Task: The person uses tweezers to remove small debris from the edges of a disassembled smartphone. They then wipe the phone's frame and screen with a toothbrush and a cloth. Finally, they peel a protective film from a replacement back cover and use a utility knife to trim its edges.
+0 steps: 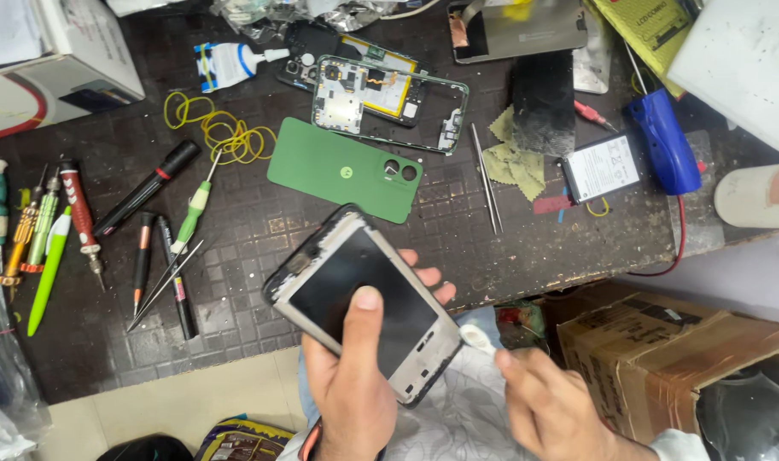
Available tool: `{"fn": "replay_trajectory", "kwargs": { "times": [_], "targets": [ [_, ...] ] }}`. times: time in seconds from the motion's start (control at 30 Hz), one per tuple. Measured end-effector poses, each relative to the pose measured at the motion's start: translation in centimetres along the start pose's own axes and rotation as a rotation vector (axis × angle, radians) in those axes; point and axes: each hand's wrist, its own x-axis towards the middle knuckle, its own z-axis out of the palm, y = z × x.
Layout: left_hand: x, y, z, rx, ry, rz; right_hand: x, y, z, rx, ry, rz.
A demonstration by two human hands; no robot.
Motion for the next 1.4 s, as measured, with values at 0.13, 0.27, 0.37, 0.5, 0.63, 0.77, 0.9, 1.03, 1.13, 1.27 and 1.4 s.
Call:
{"fn": "replay_trajectory", "kwargs": {
  "times": [0.13,0.27,0.37,0.5,0.63,0.77,0.9,1.03,1.13,1.27,1.4],
  "targets": [
    [0.0,-0.7,-0.2,-0.001,0.043,0.000,0.4,-0.8,0.2,-0.031,-0.065,0.069],
    [-0.2,-1.8,0.2,0.037,0.039,-0.048,2.2,-1.7,1.1,-0.157,0.000,0.136],
    [-0.4,-1.8,0.0,0.060,0.035,-0.072,2.8,-2.4,1.2,-0.204,0.020,0.154],
    [0.0,-1.2,-0.5,0.060,0.074,-0.081,2.4,-3.5,0.7,-0.228,-0.078,0.249],
    [-0.2,-2.2,0.4,0.078,0.065,-0.092,2.3,-3.6,1.0,-0.248,0.012,0.297],
    [-0.5,-2.6,0.6,0.049,0.048,-0.108,2.4,-3.5,1.8,-0.284,0.014,0.304],
    [0.2,-1.8,-0.5,0.005,0.115,-0.018,2.1,-3.9,1.5,-0.258,-0.017,0.300],
    [0.0,-2.4,0.0,-0.014,0.094,0.011,2.2,-3.6,1.6,-0.270,0.011,0.315],
    [-0.3,-2.6,0.3,-0.013,0.120,0.025,2.6,-3.0,2.3,-0.294,0.041,0.256],
    [0.1,-1.5,-0.3,-0.034,0.134,0.080,2.1,-2.8,2.1,-0.252,0.000,0.220],
    [-0.4,-1.7,-0.2,-0.044,0.157,0.059,1.6,-3.2,1.2,-0.260,-0.040,0.274]
  ]
}}
